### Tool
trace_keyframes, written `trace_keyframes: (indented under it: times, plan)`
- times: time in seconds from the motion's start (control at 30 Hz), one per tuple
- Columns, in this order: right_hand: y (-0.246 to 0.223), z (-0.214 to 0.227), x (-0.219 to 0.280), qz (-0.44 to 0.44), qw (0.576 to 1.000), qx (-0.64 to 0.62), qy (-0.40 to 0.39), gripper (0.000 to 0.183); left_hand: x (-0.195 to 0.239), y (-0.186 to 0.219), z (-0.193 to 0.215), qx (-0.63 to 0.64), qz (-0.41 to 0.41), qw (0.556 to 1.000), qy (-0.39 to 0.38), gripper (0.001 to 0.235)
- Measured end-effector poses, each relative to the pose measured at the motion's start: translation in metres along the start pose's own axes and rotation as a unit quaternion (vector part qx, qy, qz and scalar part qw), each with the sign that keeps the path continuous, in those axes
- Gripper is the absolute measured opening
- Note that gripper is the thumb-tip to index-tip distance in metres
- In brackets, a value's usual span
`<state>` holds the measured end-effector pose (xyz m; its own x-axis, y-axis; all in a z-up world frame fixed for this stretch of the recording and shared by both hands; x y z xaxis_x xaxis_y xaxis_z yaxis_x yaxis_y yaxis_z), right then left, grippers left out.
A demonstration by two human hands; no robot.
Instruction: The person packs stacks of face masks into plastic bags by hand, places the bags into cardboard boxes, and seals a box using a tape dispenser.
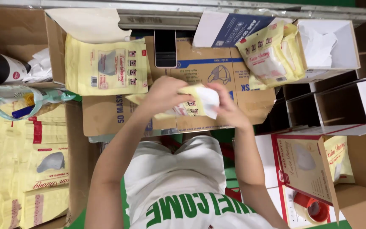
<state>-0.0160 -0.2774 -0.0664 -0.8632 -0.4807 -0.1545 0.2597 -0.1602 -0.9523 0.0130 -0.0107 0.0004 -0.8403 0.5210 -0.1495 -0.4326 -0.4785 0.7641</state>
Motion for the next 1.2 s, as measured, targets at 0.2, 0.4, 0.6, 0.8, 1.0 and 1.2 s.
trace_keyframes:
  times: [0.2,0.4,0.6,0.8,1.0,1.2]
  plan:
    - [0.056,-0.012,0.016,-0.018,0.998,0.056,0.016,0.032,-0.006,-0.020,-0.020,0.029,0.047,0.998,0.000,0.039]
    - [0.045,0.002,0.015,-0.028,0.995,-0.069,0.073,0.037,0.000,-0.041,-0.014,0.288,0.110,0.948,0.075,0.029]
    - [0.038,-0.002,0.008,-0.047,0.991,-0.065,0.109,0.053,-0.006,-0.050,-0.028,0.333,0.121,0.928,0.111,0.024]
    - [0.005,-0.015,-0.008,-0.056,0.996,0.018,0.067,0.055,-0.010,-0.038,-0.034,0.248,0.120,0.960,0.058,0.024]
    - [0.018,-0.005,-0.004,-0.032,0.992,-0.034,0.116,0.070,-0.008,-0.061,-0.056,0.265,0.102,0.955,0.081,0.025]
    - [0.006,0.031,-0.009,0.012,0.966,0.152,0.210,0.093,-0.008,-0.136,-0.146,0.583,0.189,0.757,0.224,0.054]
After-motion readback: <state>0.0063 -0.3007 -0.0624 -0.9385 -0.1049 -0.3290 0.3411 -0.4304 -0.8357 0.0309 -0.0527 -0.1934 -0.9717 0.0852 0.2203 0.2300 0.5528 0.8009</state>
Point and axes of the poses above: each hand's wrist, its own x-axis away from the middle knuckle, its own z-axis out of the back of the hand, y = z × x, the point moved 1 cm from there along -x, towards the middle knuckle, and after that the axes turned 4 degrees about x, right-handed, at the moved point
